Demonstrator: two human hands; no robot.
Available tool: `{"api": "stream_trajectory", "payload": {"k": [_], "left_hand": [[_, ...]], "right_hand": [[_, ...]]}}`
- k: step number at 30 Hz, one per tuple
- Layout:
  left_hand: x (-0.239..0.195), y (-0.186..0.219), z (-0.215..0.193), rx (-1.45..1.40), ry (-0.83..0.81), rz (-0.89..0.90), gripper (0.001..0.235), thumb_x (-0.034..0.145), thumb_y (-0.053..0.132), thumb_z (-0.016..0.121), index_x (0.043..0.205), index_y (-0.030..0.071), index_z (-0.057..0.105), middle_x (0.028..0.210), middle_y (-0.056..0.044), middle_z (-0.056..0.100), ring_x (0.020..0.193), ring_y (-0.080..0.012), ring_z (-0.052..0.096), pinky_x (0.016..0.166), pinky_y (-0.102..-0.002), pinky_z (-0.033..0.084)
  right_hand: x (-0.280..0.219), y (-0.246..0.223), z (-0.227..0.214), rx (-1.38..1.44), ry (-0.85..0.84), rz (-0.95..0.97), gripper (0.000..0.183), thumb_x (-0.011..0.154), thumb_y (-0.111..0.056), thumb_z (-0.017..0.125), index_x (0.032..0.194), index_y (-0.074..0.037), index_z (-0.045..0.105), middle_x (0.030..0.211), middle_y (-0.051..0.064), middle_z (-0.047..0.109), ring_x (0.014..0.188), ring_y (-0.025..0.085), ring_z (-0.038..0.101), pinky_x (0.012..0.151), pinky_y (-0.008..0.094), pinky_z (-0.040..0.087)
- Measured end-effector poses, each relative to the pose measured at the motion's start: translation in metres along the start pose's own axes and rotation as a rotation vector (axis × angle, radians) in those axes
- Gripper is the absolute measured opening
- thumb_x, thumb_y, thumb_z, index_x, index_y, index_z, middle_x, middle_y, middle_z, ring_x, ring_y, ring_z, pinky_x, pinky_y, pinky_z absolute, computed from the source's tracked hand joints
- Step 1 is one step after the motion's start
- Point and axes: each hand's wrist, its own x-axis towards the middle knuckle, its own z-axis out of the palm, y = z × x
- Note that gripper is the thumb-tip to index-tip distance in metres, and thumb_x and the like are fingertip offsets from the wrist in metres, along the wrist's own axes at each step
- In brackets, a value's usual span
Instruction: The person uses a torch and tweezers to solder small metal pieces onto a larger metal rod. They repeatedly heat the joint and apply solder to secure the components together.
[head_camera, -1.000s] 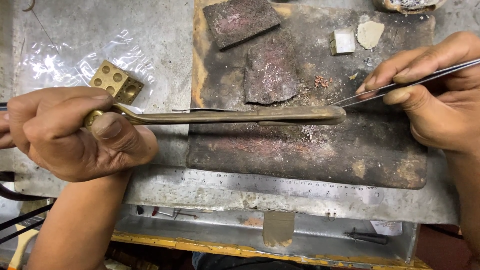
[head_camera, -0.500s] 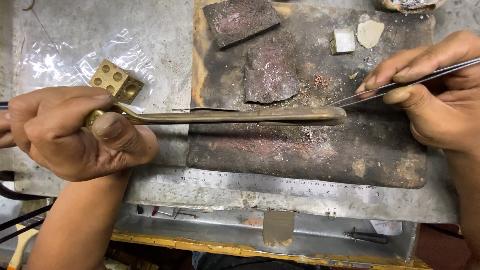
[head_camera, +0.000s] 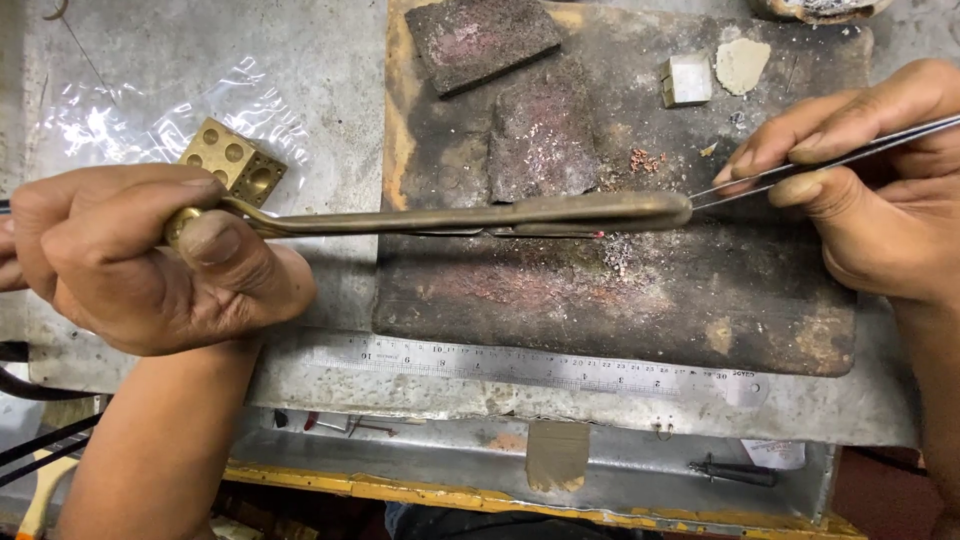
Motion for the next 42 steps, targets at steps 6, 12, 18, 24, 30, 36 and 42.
{"api": "stream_trajectory", "payload": {"k": [6, 12, 18, 24, 30, 36, 42], "left_hand": [[0.005, 0.002, -0.002, 0.099, -0.061, -0.004, 0.037, 0.110, 0.026, 0.053, 0.087, -0.002, 0.062, 0.073, -0.015, 0.057, 0.076, -0.0327, 0.054, 0.068, -0.041, 0.043], [0.010, 0.007, 0.002, 0.092, -0.064, -0.022, 0.040, 0.112, 0.026, 0.052, 0.087, -0.003, 0.060, 0.073, -0.014, 0.058, 0.075, -0.0329, 0.054, 0.069, -0.042, 0.043], [0.008, 0.005, 0.000, 0.107, -0.069, -0.005, 0.038, 0.111, 0.026, 0.052, 0.087, -0.002, 0.060, 0.071, -0.015, 0.058, 0.073, -0.0336, 0.054, 0.068, -0.041, 0.040], [-0.004, -0.001, -0.002, 0.086, -0.027, 0.007, 0.040, 0.107, 0.031, 0.052, 0.088, -0.003, 0.062, 0.067, -0.012, 0.058, 0.071, -0.0294, 0.053, 0.070, -0.035, 0.037], [-0.011, -0.007, -0.003, -0.015, -0.004, -0.012, 0.032, 0.102, 0.027, 0.057, 0.090, -0.003, 0.062, 0.069, -0.012, 0.056, 0.082, -0.0274, 0.053, 0.071, -0.034, 0.041], [-0.008, -0.008, -0.002, 0.019, 0.019, 0.016, 0.031, 0.101, 0.027, 0.056, 0.089, -0.001, 0.059, 0.066, -0.010, 0.057, 0.075, -0.0280, 0.052, 0.069, -0.033, 0.037], [-0.012, -0.009, -0.004, 0.027, 0.002, -0.008, 0.033, 0.099, 0.029, 0.056, 0.090, -0.001, 0.062, 0.070, -0.012, 0.060, 0.081, -0.0260, 0.052, 0.075, -0.031, 0.037]], "right_hand": [[0.001, -0.007, 0.004, -0.023, 0.002, -0.005, 0.027, 0.103, -0.016, 0.059, 0.118, -0.007, 0.038, 0.110, 0.022, 0.062, 0.106, 0.034, 0.076, 0.104, 0.040, 0.070], [0.002, -0.002, 0.000, -0.020, -0.025, -0.024, 0.026, 0.104, -0.012, 0.059, 0.119, -0.007, 0.039, 0.110, 0.021, 0.062, 0.105, 0.033, 0.076, 0.104, 0.041, 0.070], [0.002, -0.010, 0.004, -0.019, -0.013, 0.006, 0.026, 0.104, -0.014, 0.059, 0.118, -0.008, 0.038, 0.112, 0.022, 0.062, 0.106, 0.033, 0.076, 0.104, 0.040, 0.070], [0.001, -0.005, 0.003, -0.010, -0.003, -0.006, 0.026, 0.103, -0.013, 0.059, 0.118, -0.007, 0.039, 0.110, 0.022, 0.062, 0.105, 0.034, 0.076, 0.104, 0.040, 0.069], [0.003, -0.009, 0.004, -0.015, -0.014, -0.012, 0.025, 0.104, -0.013, 0.059, 0.118, -0.007, 0.039, 0.109, 0.021, 0.062, 0.106, 0.034, 0.076, 0.106, 0.042, 0.070], [0.002, -0.005, 0.002, -0.009, -0.019, -0.008, 0.025, 0.104, -0.014, 0.058, 0.118, -0.008, 0.038, 0.110, 0.021, 0.062, 0.105, 0.033, 0.076, 0.104, 0.042, 0.070], [0.001, -0.008, 0.003, 0.001, 0.003, 0.017, 0.025, 0.103, -0.010, 0.060, 0.117, -0.007, 0.040, 0.110, 0.022, 0.062, 0.105, 0.033, 0.076, 0.103, 0.039, 0.071]]}}
